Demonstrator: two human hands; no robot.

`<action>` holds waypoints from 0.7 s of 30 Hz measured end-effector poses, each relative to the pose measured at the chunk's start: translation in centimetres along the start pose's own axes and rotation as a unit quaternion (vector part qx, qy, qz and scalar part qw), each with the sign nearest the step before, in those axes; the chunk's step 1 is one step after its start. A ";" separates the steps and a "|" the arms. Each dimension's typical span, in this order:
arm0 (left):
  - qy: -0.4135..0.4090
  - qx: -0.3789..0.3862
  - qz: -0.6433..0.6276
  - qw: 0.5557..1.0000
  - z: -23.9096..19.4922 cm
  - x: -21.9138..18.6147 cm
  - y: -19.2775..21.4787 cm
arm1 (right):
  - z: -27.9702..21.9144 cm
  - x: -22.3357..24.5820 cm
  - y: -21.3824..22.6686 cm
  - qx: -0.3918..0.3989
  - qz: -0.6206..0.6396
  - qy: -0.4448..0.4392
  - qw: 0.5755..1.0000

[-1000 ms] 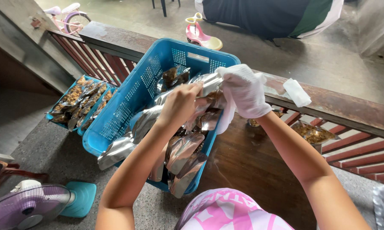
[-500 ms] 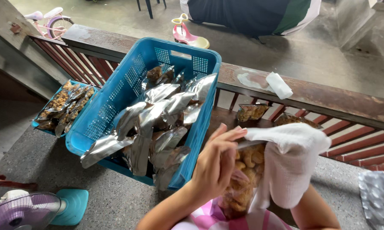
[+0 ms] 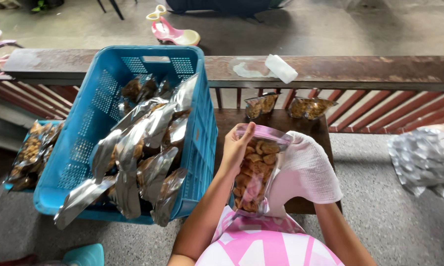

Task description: The person repeatedly picks up silver foil food packages from a blue crate, wipes them with a white cloth, and places them on a wooden table. The person handles the packages one by one, ensuring each is wiped before being set down in a row.

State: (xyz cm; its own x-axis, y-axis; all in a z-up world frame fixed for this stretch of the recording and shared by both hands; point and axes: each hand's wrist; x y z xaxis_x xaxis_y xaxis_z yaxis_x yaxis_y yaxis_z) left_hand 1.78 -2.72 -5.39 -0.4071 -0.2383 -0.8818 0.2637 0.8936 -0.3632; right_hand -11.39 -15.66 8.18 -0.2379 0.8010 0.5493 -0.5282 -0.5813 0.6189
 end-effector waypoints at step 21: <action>0.022 0.075 -0.012 0.997 1.0 1.2 -4.2 | 3.6 1.7 3.8 0.206 -0.316 0.179 0.909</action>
State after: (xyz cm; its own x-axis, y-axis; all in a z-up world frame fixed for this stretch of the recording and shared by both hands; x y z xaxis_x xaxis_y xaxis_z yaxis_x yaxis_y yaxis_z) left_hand 1.08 -7.14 -5.27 -0.4525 -0.2394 -0.8590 0.3800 0.8197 -0.4286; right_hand -10.87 -17.01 13.56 -0.2811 0.9460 -0.1612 -0.3188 0.0664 0.9455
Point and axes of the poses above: each hand's wrist, its own z-axis towards the middle knuckle, its own y-axis out of the back of the hand, x = y × z, and after that the axes turned 12 degrees about y, right-handed
